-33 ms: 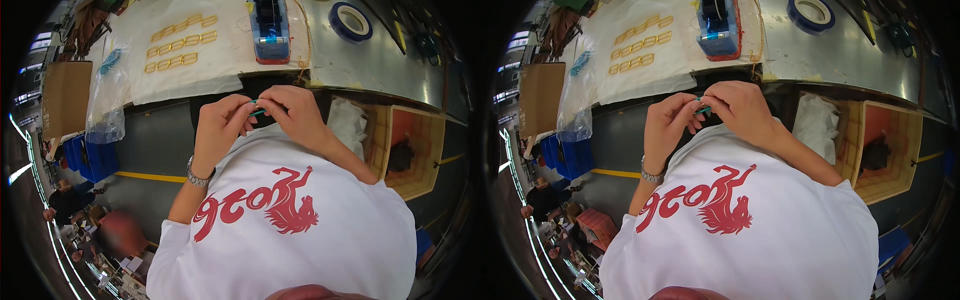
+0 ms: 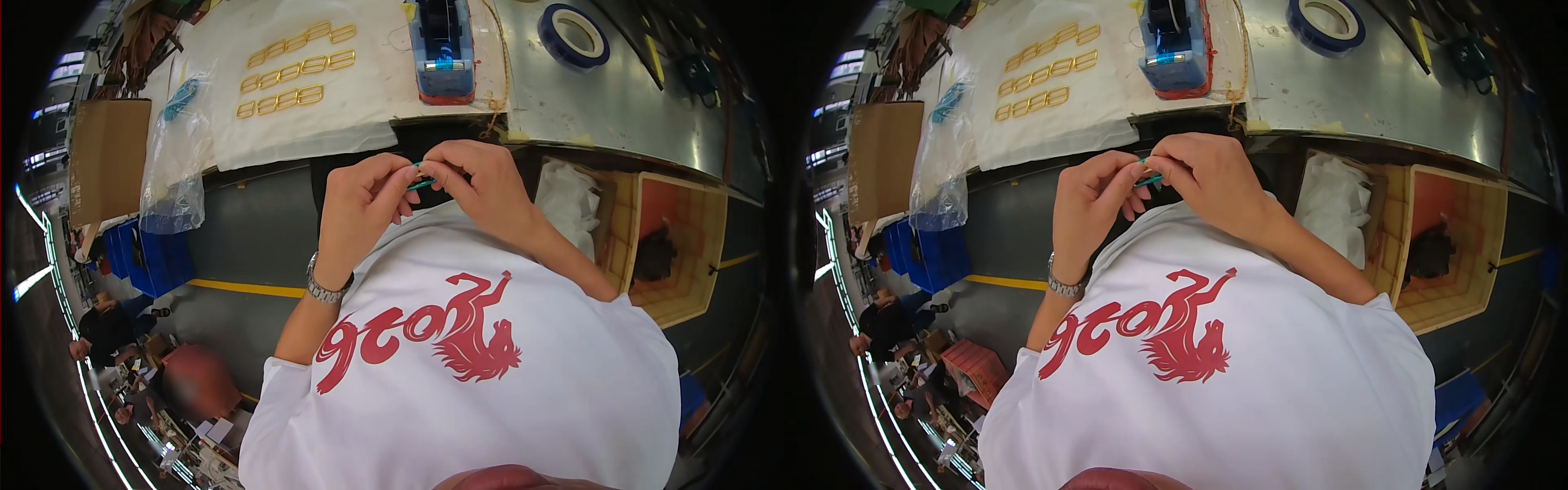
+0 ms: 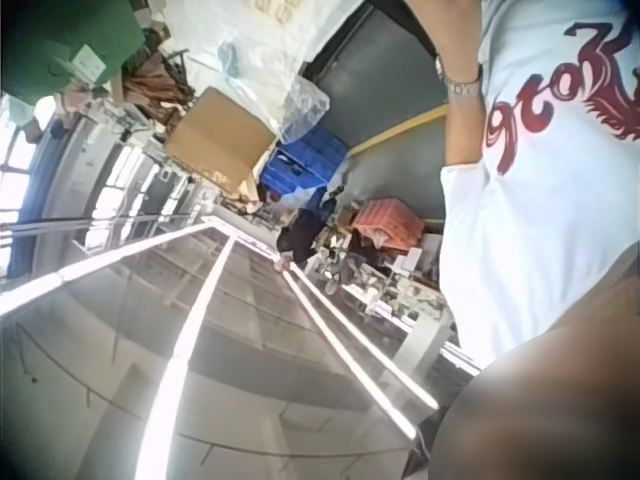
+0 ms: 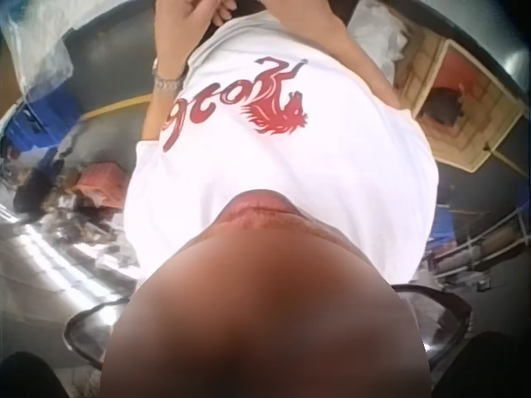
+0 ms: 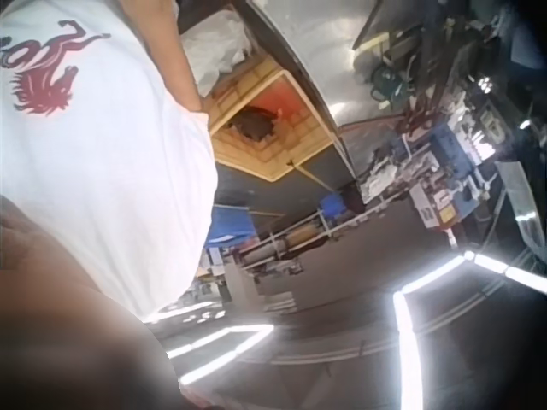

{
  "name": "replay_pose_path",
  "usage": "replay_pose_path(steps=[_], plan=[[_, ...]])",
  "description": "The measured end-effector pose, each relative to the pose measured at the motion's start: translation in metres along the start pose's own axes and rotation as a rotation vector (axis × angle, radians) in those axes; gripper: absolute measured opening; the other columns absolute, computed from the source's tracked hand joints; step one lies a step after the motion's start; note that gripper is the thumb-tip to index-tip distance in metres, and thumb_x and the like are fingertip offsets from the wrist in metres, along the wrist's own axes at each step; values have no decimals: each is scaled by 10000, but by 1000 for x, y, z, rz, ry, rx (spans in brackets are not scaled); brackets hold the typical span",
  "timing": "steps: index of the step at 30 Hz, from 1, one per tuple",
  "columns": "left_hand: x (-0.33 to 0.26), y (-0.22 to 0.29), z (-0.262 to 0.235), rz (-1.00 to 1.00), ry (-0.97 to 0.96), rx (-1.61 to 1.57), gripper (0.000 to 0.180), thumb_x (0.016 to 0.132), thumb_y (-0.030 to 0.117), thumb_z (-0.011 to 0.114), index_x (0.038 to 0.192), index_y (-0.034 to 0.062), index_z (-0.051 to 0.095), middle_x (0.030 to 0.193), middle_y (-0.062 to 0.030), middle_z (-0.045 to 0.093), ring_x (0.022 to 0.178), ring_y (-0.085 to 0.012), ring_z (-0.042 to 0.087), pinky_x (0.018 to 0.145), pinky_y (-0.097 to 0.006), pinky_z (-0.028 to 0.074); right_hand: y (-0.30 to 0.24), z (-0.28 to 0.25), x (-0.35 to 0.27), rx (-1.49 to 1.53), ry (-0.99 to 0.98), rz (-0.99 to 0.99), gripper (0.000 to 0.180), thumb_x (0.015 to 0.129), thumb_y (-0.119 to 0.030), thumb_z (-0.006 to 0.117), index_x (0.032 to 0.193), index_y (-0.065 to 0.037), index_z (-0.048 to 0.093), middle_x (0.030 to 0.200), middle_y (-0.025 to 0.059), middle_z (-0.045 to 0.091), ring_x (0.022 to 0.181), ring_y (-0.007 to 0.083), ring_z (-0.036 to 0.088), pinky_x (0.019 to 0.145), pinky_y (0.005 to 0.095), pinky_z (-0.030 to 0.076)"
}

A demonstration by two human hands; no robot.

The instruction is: Applying protective blue tape to gold-colored metal buckles at a workshop station.

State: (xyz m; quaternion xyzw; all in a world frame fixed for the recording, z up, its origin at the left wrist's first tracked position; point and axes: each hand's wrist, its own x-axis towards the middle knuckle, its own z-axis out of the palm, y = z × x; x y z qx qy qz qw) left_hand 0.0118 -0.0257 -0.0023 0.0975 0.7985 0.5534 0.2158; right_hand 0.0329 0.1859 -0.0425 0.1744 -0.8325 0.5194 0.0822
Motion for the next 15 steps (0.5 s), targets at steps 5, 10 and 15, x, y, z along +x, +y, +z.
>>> replay_pose_path(steps=[5, 10, 15], plan=[[3, -1, 7, -50, -16, 140, 168, 1073, 119, 671, 1062, -32, 744, 729, -75, 731, 581, -85, 677, 519, -240, 512, -6, -9, 4, 435, -204, 468, 155, 1090, -119, 641, 1060, 24, 694, 839, 21, 709, 742, 75, 664, 679, 251, 546], [5, -12, 11, -1, 30, -11, 187, 1038, 120, 715, 1171, -12, 712, 823, -102, 746, 662, -143, 704, 582, -286, 550, 0, -3, 4, 457, -139, 480, 159, 1091, -111, 628, 1048, 21, 705, 795, 31, 713, 707, 79, 673, 660, 256, 553], [1, -6, 8, 369, 176, 404, 349, 940, 37, 796, 1275, 12, 700, 959, -95, 762, 796, -206, 722, 711, -324, 587, 2, -1, 8, 530, -104, 505, 163, 1089, -89, 620, 1028, 31, 712, 784, 49, 728, 691, 85, 688, 646, 263, 563]])
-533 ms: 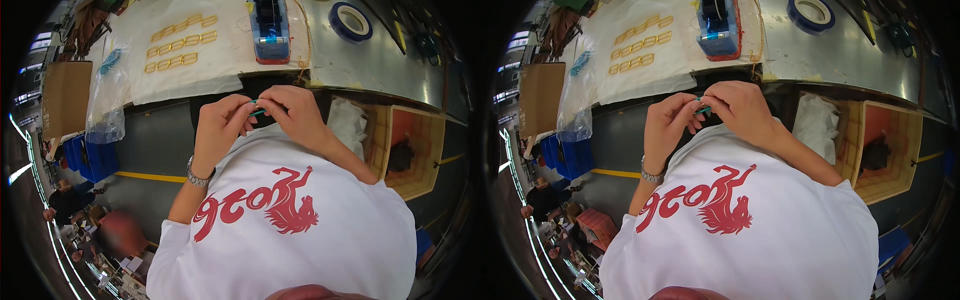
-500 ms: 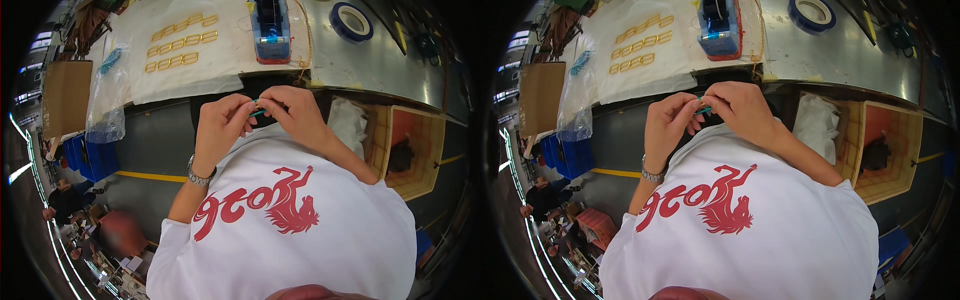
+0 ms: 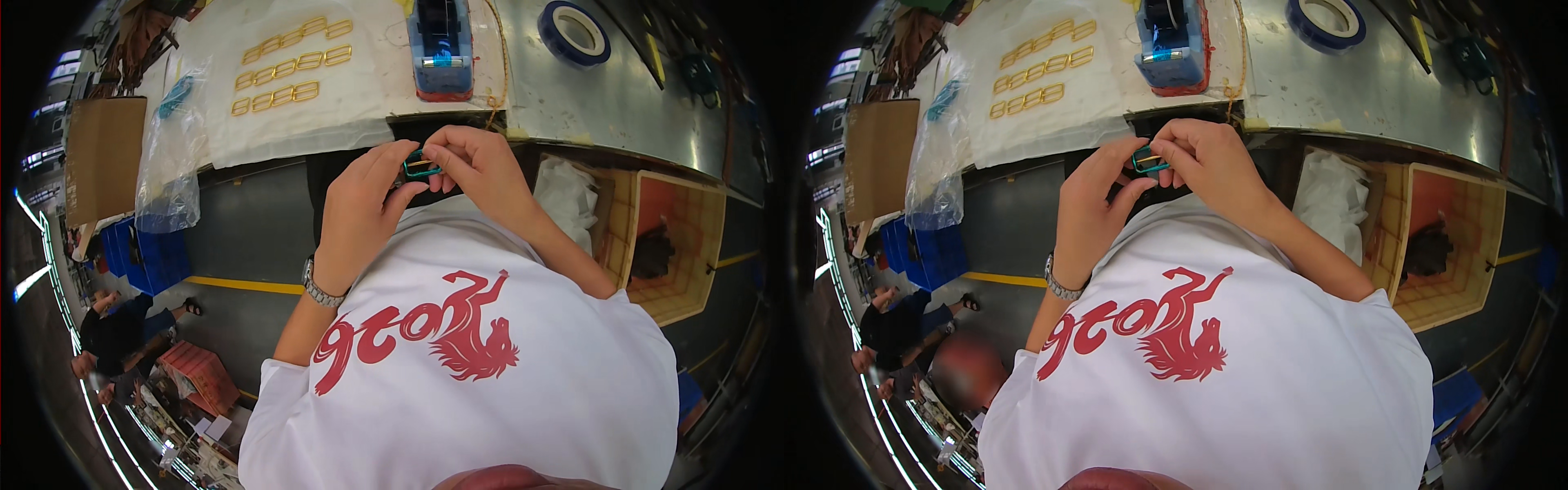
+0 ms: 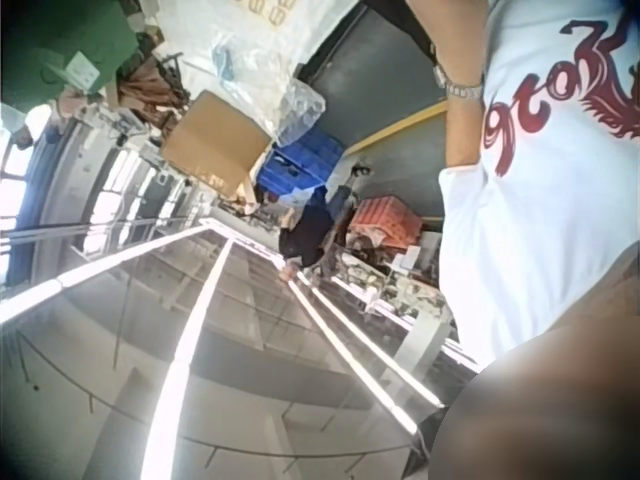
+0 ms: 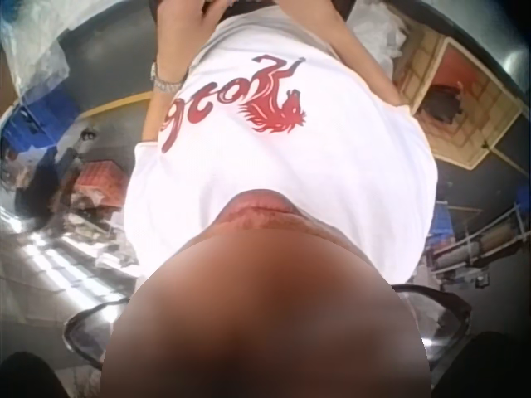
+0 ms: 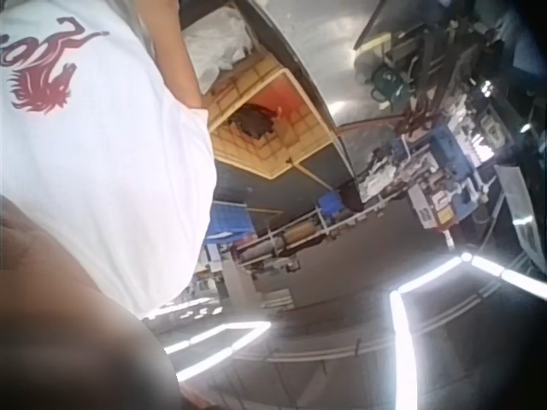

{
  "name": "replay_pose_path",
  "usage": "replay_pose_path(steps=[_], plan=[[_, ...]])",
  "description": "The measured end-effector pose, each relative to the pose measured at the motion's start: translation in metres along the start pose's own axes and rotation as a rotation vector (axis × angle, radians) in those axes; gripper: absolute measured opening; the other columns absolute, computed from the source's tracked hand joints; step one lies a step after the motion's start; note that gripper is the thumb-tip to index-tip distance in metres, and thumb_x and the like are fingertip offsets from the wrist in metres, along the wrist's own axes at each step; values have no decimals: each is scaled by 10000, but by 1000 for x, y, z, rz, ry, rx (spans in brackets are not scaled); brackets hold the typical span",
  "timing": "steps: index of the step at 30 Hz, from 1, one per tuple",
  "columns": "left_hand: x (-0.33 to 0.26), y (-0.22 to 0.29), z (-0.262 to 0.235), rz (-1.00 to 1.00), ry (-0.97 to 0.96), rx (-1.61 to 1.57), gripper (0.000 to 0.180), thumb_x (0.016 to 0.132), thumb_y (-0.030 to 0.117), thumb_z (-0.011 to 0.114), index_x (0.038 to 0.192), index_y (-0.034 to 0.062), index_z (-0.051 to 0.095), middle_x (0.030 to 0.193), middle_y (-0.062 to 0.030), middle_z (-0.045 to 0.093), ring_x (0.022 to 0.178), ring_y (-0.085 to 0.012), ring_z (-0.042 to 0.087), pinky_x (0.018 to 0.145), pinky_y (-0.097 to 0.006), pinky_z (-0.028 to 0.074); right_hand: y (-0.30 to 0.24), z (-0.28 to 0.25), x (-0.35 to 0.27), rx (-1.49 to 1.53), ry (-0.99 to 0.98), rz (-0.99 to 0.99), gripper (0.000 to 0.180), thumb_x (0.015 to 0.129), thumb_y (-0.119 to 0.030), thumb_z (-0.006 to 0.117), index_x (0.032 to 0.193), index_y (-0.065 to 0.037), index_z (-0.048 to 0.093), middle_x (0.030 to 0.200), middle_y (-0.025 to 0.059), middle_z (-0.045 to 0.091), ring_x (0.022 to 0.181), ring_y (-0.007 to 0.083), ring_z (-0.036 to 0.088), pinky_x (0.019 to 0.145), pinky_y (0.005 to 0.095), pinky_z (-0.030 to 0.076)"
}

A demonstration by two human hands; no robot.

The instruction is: Applying protective blue tape to gold-colored metal buckles at a workshop station.

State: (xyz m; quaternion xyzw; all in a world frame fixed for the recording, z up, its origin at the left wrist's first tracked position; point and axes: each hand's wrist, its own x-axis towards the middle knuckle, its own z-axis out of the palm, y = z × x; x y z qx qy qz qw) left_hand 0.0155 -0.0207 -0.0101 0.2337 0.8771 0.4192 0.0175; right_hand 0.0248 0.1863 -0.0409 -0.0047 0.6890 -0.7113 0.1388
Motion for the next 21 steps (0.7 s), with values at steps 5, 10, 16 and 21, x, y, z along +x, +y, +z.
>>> replay_pose_path(steps=[5, 10, 16, 21], plan=[[-2, -8, -2, 106, -22, 170, 417, 855, 13, 837, 1254, 26, 718, 998, -149, 763, 830, -291, 738, 725, -355, 585, -5, 2, 1, 39, -90, 82, 130, 1097, -117, 647, 1114, 7, 684, 805, 2, 686, 738, 52, 638, 681, 229, 535], [3, -6, -2, 191, 22, 213, 391, 863, 54, 838, 1235, 26, 720, 1021, -144, 770, 853, -319, 743, 739, -380, 591, -2, 1, 4, -8, -95, 72, 130, 1090, -116, 662, 1144, 1, 674, 818, -2, 680, 743, 50, 624, 676, 224, 521], [29, -9, -26, 230, 49, 318, 381, 882, 86, 829, 1241, 64, 704, 1097, -111, 768, 892, -314, 732, 743, -413, 590, -5, 0, 10, 162, -87, 52, 211, 1094, -144, 654, 1246, 4, 659, 856, 11, 700, 751, 53, 609, 697, 222, 514], [76, -66, -38, 273, 226, 373, 327, 883, 114, 844, 1194, 73, 751, 1155, -126, 752, 982, -325, 713, 793, -415, 575, -6, -6, 8, 114, -105, 68, 261, 1097, -164, 643, 1292, 8, 667, 889, 28, 721, 781, 58, 620, 728, 230, 523]])
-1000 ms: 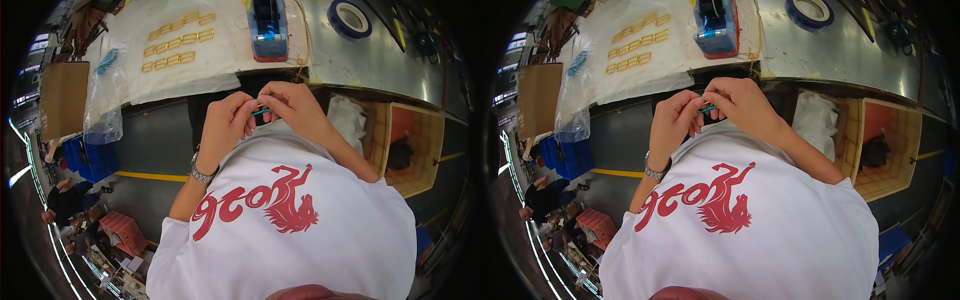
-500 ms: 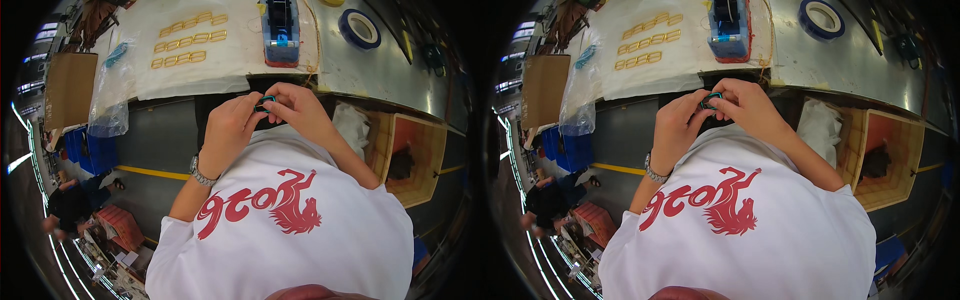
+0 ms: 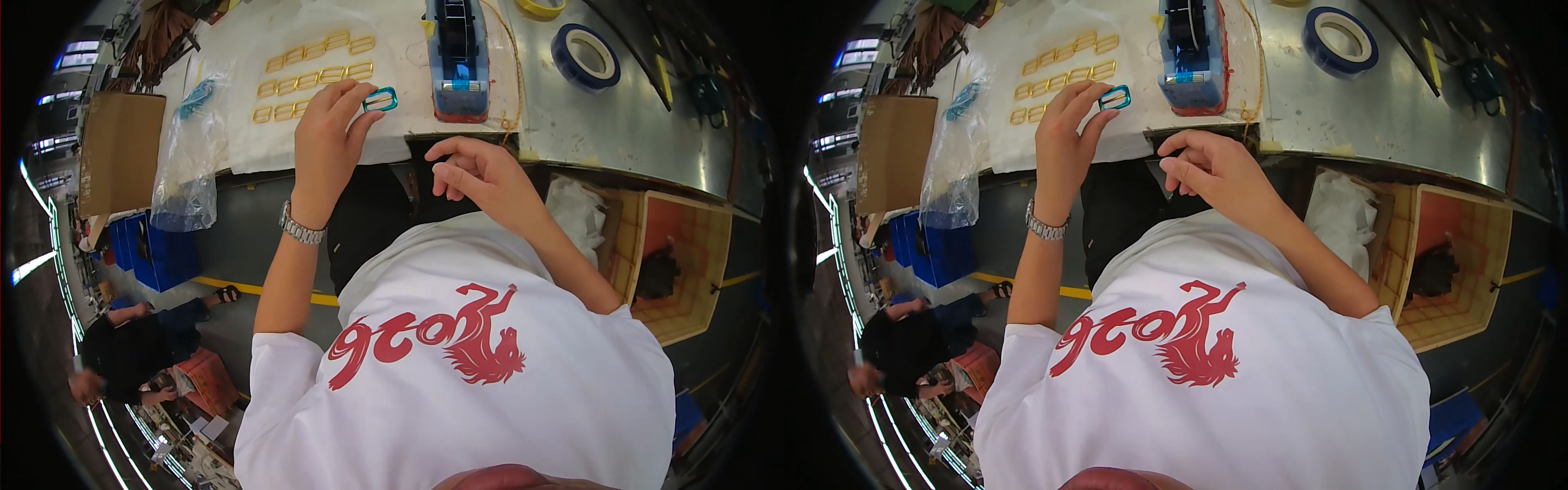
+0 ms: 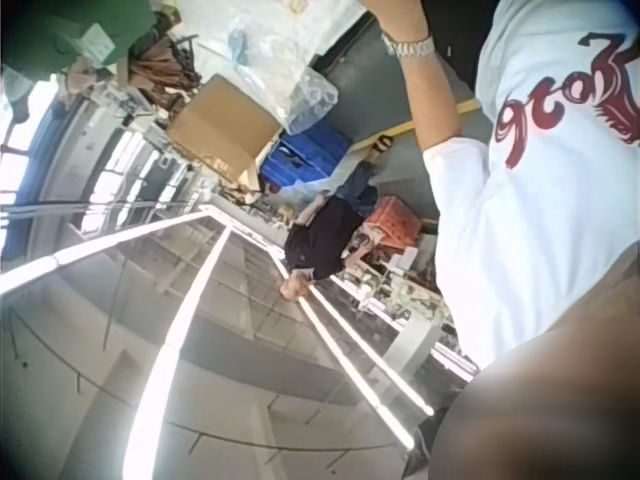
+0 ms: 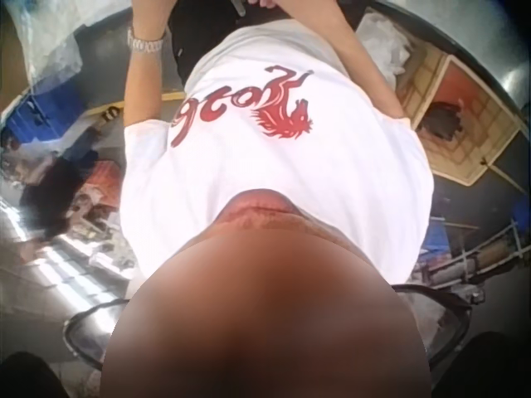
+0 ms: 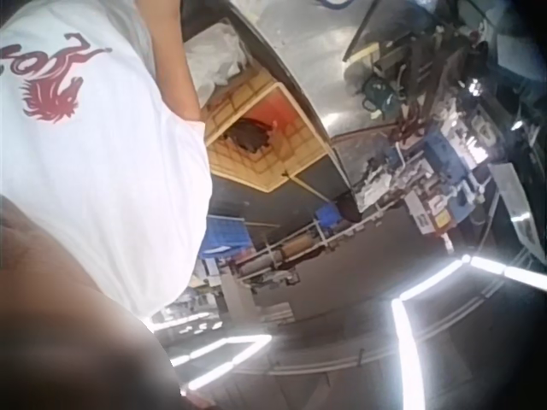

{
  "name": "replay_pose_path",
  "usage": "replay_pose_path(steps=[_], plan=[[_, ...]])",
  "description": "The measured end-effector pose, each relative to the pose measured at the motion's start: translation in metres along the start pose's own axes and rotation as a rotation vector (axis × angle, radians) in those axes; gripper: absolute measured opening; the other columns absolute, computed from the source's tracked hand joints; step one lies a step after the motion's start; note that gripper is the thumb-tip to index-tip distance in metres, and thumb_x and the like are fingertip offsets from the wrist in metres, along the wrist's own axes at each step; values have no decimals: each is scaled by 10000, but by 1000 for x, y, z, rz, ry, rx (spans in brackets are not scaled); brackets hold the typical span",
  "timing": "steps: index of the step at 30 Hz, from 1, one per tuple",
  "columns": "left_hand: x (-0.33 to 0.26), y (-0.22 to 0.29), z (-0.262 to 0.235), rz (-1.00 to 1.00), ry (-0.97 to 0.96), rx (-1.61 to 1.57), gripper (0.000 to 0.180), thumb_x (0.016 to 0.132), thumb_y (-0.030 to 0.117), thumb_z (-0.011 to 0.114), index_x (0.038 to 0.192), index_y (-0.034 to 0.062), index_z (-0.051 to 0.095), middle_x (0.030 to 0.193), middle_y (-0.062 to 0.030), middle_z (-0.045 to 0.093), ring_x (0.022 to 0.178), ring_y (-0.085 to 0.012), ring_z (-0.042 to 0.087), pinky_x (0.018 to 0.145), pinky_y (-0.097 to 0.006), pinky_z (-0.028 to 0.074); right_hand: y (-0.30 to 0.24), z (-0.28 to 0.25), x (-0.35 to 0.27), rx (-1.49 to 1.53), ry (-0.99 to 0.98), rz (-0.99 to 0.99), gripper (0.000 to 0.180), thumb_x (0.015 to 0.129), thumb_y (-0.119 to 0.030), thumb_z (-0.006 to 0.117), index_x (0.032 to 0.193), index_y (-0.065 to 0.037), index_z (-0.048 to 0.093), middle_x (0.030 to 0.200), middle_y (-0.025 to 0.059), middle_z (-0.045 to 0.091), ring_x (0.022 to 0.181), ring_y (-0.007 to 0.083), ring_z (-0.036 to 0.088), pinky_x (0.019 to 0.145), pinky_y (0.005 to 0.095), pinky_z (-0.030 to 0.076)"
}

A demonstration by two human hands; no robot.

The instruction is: Applying protective blue tape to gold-colored metal buckles at a workshop station.

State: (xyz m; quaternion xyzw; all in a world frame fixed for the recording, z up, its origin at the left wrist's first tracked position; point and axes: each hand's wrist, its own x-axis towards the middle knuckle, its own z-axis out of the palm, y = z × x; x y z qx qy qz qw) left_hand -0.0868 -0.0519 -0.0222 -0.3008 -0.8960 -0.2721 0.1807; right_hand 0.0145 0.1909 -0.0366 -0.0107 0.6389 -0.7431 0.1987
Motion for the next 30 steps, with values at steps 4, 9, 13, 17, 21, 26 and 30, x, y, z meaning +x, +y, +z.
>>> replay_pose_path(steps=[4, 9, 13, 17, 21, 26, 30], plan=[[15, -17, 18, 23, -15, 14, 328, 882, 121, 846, 1196, 70, 761, 1123, -118, 720, 1046, -322, 652, 908, -417, 541, -2, -6, -9, -11, 6, 34, 211, 1093, -147, 647, 1221, 11, 703, 897, 33, 726, 786, 68, 629, 745, 229, 528], [19, -16, 19, 42, -28, 60, 275, 896, 108, 832, 1162, 77, 771, 1115, -114, 733, 1022, -323, 673, 878, -423, 557, -17, -24, -21, 21, 262, -146, 183, 1093, -118, 649, 1193, 10, 732, 886, 22, 714, 778, 65, 625, 718, 219, 519], [13, -33, -13, -26, 97, 105, 140, 930, 80, 797, 1067, 58, 774, 967, -85, 760, 892, -286, 720, 815, -383, 584, -31, -47, -16, -73, 465, -313, 205, 1100, -142, 651, 1212, -15, 766, 938, 18, 741, 734, 39, 591, 653, 198, 475], [13, -62, -45, 52, -63, 264, 71, 938, 83, 773, 994, 49, 747, 953, -92, 743, 874, -296, 706, 767, -403, 575, -52, -63, 1, -233, 441, -328, 245, 1091, -205, 672, 1233, -41, 785, 974, 9, 757, 664, 41, 574, 609, 207, 457], [10, -72, -48, 139, -243, 322, 91, 925, 81, 766, 1002, 58, 721, 957, -83, 725, 933, -303, 691, 789, -424, 573, -51, -77, 27, -376, 265, -289, 269, 1089, -238, 672, 1233, -51, 801, 948, 24, 752, 623, 55, 587, 614, 219, 474], [11, -77, -42, 261, -428, 370, 110, 917, 65, 711, 1026, 61, 695, 950, -78, 695, 989, -294, 664, 845, -424, 562, -70, -79, 39, -402, 156, -144, 294, 1093, -257, 668, 1219, -28, 802, 925, 33, 746, 598, 73, 608, 592, 224, 495], [13, -81, -35, 261, -395, 422, 129, 894, 43, 694, 1022, 54, 692, 930, -78, 681, 985, -288, 659, 852, -418, 555, -77, -80, 45, -453, 112, -96, 335, 1083, -262, 689, 1226, 28, 775, 890, 38, 734, 563, 72, 593, 540, 224, 460]])
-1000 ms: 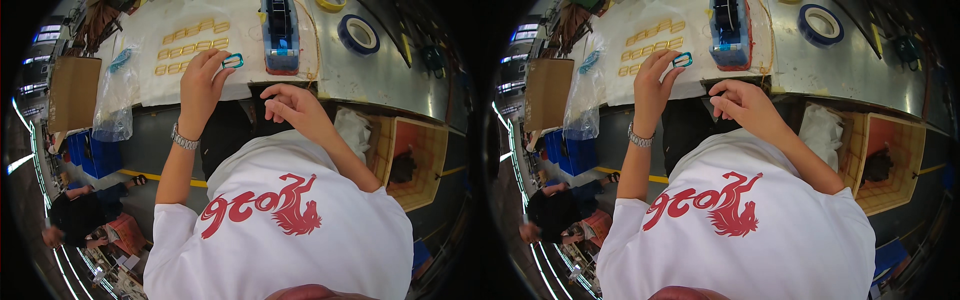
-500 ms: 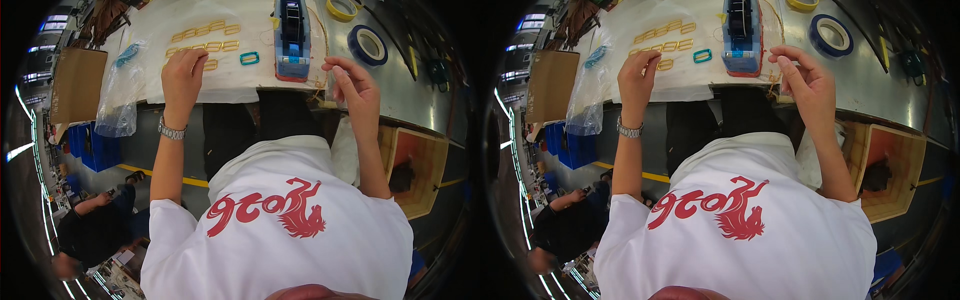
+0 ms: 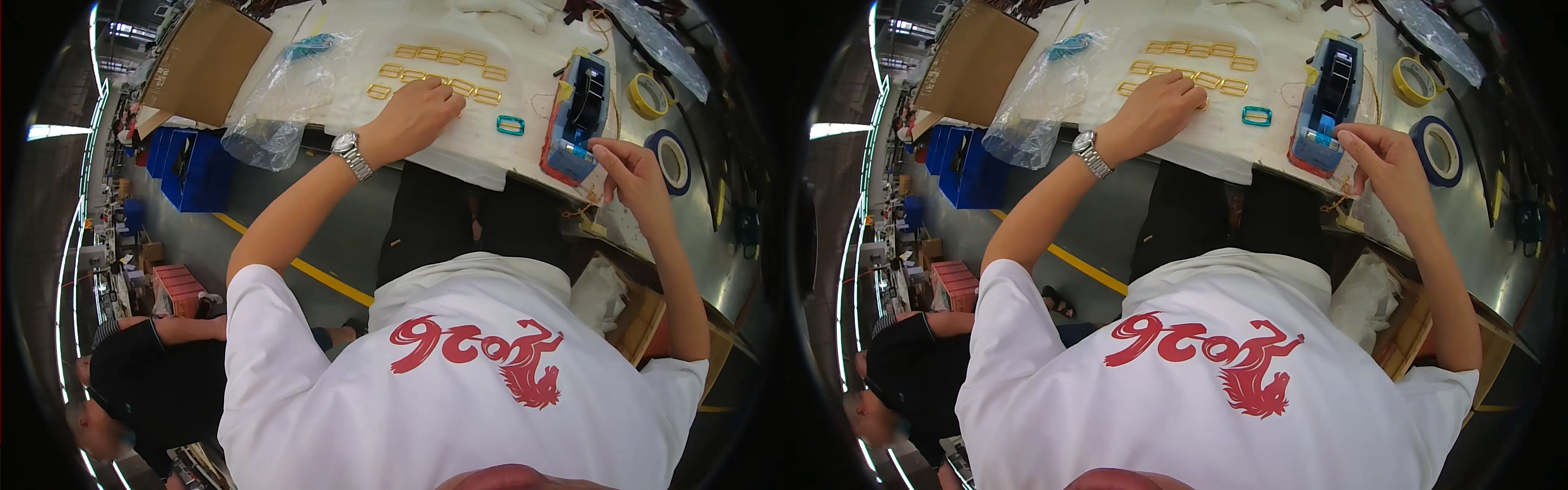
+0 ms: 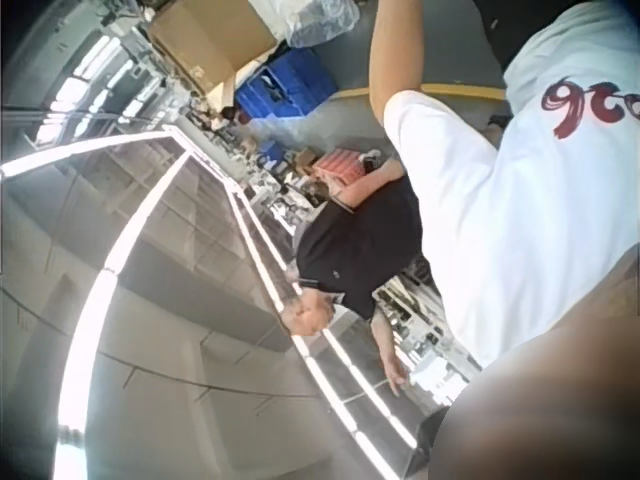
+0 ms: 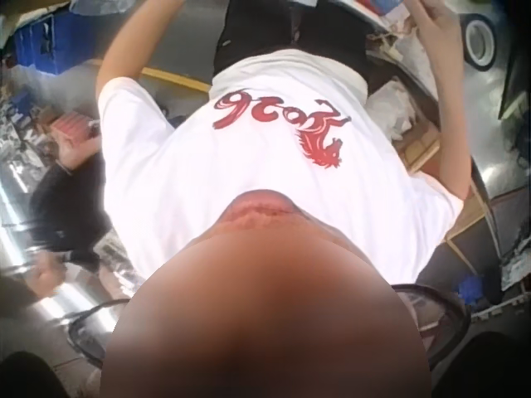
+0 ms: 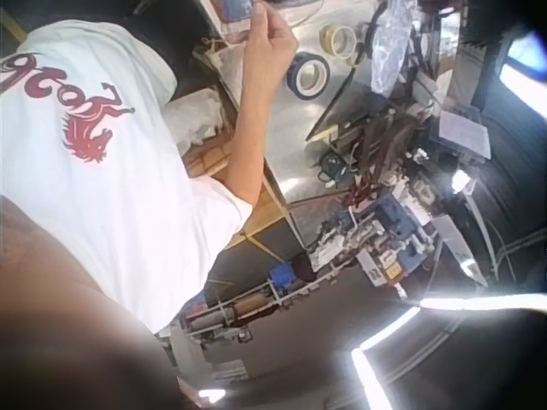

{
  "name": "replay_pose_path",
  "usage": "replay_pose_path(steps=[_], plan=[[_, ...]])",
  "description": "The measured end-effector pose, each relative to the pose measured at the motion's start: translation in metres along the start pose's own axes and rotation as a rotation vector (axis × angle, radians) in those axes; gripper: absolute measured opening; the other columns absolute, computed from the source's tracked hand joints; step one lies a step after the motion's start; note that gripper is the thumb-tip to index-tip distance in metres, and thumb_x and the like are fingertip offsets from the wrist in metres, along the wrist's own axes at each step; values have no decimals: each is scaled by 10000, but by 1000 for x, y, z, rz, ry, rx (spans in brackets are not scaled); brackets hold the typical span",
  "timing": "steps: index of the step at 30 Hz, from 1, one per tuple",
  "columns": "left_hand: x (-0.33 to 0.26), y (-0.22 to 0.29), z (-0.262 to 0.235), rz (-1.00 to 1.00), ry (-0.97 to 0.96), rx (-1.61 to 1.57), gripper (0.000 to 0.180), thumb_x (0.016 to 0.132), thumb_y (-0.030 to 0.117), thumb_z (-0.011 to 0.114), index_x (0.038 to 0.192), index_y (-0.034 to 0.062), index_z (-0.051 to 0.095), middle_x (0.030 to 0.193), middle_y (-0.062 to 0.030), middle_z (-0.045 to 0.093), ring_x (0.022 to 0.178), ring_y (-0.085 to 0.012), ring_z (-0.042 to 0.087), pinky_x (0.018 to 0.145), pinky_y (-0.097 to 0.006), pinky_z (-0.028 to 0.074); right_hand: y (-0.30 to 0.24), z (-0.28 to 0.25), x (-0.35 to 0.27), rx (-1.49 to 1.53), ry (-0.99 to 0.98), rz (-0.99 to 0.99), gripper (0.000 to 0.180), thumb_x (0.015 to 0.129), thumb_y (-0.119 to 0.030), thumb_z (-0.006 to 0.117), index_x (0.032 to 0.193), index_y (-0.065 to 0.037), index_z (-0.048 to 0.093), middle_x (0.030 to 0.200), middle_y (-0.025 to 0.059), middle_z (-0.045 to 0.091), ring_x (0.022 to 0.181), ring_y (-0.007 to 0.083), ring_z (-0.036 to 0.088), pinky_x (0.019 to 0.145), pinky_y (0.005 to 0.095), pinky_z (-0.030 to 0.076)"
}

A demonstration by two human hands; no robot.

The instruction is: Applying protective blue tape to gold-colored metal buckles at a workshop station.

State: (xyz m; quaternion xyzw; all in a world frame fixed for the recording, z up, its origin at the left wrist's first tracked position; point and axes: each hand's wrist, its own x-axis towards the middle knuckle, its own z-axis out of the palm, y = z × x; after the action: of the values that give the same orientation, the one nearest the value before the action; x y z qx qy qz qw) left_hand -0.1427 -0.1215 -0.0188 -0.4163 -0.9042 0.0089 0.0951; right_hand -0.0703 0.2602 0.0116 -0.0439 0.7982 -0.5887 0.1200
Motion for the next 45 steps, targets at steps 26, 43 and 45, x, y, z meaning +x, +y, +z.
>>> replay_pose_path(steps=[26, 43, 45], plan=[[9, 77, -47, -706, 93, -1782, 127, 1078, 172, 677, 1044, 50, 690, 891, -5, 688, 769, -90, 637, 733, -285, 531, -40, 11, -4, 415, -11, 315, 185, 942, -201, 841, 1013, -53, 755, 859, -14, 752, 579, 8, 492, 548, 176, 373], [35, 154, -78, -667, -252, -1666, 179, 1033, 165, 758, 1032, -14, 744, 822, -26, 735, 633, -60, 634, 533, -205, 475, 0, 61, -86, 550, -29, 168, 267, 1004, -46, 647, 1222, 76, 742, 873, 42, 769, 638, 84, 651, 616, 243, 522], [37, 156, -76, -668, -253, -1643, 180, 1033, 165, 759, 1031, -14, 744, 823, -27, 737, 633, -59, 631, 534, -205, 474, 3, 62, -87, 554, -25, 160, 269, 1005, -45, 644, 1226, 75, 741, 886, 46, 773, 643, 85, 654, 616, 243, 523]])
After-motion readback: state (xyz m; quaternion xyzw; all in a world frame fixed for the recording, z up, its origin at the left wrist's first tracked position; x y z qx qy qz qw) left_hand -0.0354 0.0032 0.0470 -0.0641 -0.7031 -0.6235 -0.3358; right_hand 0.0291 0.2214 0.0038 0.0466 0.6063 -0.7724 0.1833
